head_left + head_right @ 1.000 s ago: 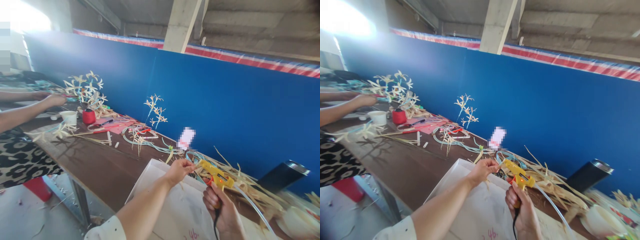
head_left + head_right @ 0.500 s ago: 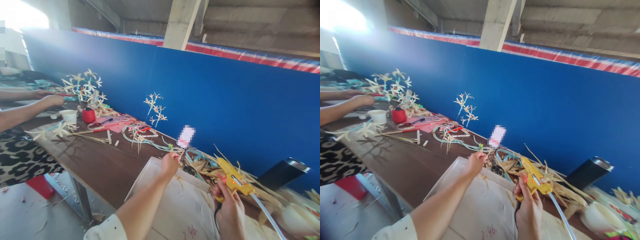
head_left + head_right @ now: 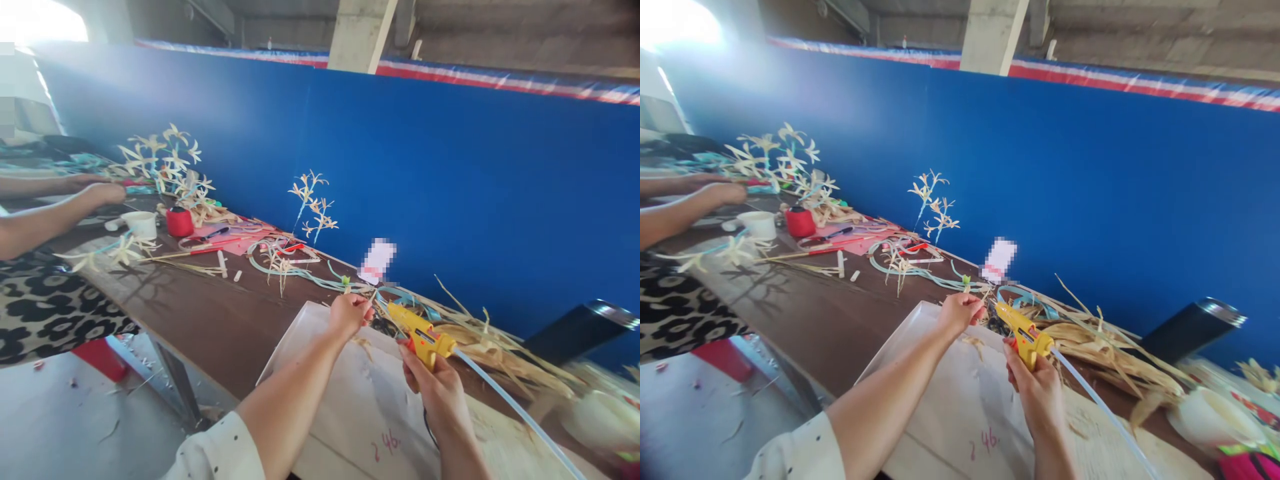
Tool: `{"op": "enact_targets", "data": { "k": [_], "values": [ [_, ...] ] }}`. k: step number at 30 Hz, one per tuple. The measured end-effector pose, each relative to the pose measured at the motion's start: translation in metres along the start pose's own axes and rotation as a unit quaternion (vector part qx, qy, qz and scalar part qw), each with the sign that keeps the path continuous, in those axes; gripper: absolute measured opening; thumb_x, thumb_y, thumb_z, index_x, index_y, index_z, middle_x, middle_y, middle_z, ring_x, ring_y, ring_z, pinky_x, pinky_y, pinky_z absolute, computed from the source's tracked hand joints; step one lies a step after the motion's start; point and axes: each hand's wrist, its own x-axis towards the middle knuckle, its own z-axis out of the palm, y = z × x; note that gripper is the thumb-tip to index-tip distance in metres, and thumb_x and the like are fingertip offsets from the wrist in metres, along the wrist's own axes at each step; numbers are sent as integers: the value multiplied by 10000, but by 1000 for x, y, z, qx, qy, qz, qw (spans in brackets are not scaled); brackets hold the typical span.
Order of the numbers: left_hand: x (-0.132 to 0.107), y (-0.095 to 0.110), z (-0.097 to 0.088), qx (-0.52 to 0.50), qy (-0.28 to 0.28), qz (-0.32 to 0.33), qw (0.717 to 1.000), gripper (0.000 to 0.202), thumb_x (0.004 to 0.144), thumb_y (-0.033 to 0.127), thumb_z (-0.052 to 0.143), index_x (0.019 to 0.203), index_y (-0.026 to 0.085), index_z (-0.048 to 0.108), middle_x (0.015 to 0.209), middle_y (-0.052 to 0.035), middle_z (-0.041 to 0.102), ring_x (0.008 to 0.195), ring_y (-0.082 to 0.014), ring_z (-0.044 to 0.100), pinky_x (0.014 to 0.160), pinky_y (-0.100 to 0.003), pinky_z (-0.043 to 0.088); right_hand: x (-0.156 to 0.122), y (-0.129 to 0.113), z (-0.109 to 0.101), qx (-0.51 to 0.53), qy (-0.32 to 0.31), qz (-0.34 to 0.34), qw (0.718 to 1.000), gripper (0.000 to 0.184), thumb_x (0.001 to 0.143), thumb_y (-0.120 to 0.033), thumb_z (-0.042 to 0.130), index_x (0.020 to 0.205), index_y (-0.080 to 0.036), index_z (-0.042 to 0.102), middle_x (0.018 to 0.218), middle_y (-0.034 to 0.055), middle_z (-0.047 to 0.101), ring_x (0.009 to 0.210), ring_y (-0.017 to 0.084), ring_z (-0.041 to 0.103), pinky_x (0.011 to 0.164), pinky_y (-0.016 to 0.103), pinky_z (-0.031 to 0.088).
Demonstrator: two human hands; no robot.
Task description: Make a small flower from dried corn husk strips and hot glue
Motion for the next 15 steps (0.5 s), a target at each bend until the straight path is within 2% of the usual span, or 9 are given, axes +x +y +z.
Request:
{"op": "enact_targets", "data": {
  "k": [4, 7, 10, 15],
  "values": [
    [0, -1, 0, 39, -3, 16, 999, 158, 782, 251, 541, 764, 133, 645, 668, -30, 658, 548, -91, 578, 511, -189, 476, -4, -6, 5, -65, 22, -13, 998, 411, 624, -536, 697, 633, -140, 586, 433, -32, 433, 409, 87, 354, 392, 219, 280],
    [1, -4, 0, 59, -10, 29, 998, 180, 789, 281, 524, 757, 151, 644, 666, -14, 654, 534, -85, 566, 530, -195, 478, -2, -2, 5, -81, 40, -16, 996, 452, 602, -572, 688, 700, -137, 615, 440, -28, 454, 405, 107, 385, 394, 234, 305],
    [2, -6, 1, 63, -13, 34, 997, 183, 791, 288, 515, 754, 157, 637, 668, -6, 653, 524, -79, 556, 537, -195, 474, 2, 4, 3, -88, 32, -10, 996, 493, 591, -590, 686, 762, -131, 629, 463, -20, 479, 420, 122, 421, 407, 242, 341],
    [-1, -3, 1, 64, -11, 30, 997, 173, 791, 273, 512, 752, 155, 633, 667, -6, 654, 521, -75, 550, 522, -179, 455, 3, 5, 2, -115, 16, -4, 993, 478, 605, -590, 682, 741, -135, 624, 463, -14, 485, 433, 124, 443, 429, 237, 369]
  ]
}}
